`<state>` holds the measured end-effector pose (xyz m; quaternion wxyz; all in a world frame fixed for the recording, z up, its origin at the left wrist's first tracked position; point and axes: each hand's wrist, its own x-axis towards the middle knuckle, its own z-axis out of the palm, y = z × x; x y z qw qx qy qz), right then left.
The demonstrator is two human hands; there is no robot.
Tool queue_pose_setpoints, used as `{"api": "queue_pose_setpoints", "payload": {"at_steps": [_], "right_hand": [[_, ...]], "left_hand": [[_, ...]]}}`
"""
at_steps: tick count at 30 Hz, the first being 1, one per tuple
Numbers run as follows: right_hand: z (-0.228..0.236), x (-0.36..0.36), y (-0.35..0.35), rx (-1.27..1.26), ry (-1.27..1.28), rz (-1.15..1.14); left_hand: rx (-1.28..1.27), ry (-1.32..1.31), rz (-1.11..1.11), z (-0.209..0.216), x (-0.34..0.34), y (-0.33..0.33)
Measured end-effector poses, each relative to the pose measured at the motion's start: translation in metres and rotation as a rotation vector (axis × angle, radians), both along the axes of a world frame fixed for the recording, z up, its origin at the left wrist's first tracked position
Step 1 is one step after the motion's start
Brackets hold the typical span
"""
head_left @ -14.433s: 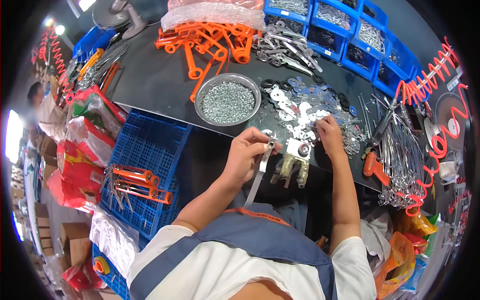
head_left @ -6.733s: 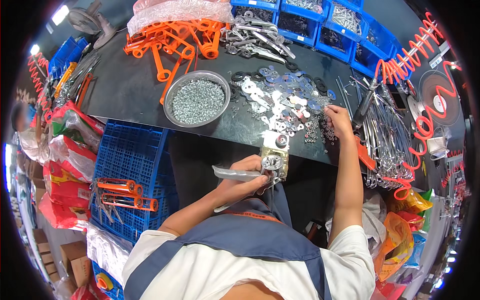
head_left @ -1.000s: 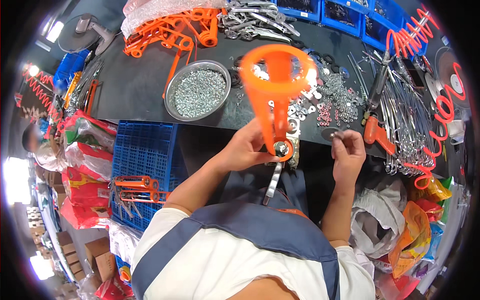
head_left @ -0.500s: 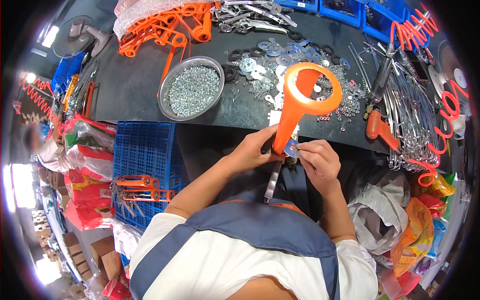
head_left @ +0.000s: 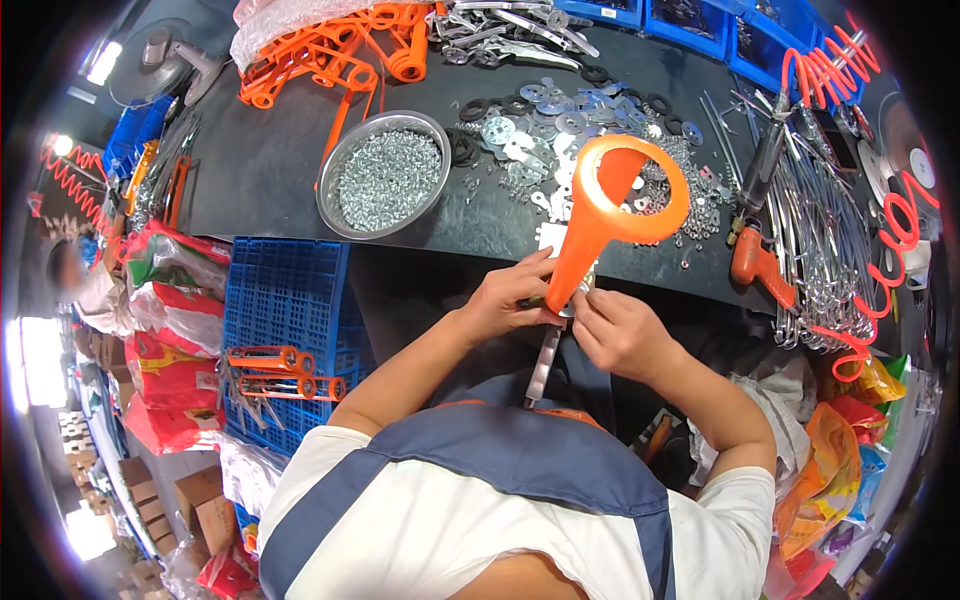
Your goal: Assembling the metal handle components and plastic frames of caulking guns using various screws, washers, and a pneumatic screwdriver.
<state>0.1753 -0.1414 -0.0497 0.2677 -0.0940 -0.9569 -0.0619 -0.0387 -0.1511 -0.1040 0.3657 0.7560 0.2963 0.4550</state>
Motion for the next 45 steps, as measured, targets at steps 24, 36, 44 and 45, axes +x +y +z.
{"api": "queue_pose_setpoints", "payload": {"at_steps": [24, 36, 44, 45], "right_hand": [[-0.01, 0.189, 0.06, -0.118, -0.286, -1.185], [0.035, 0.221, 0.067, -0.242, 0.07, -1.213], [0.068, 0.196, 0.026, -1.483, 1.015, -0.925], [0.076, 0.176, 0.008, -1.564, 1.039, -0.853]], "left_hand": [[0.221, 0.514, 0.857, 0.057, -0.118, 0.051], [-0.286, 0.439, 0.774, 0.055, -0.137, 0.077], [-0.723, -0.611, 0.514, 0.049, -0.166, 0.078], [-0.746, -0.699, 0.465, 0.049, -0.175, 0.078]]}}
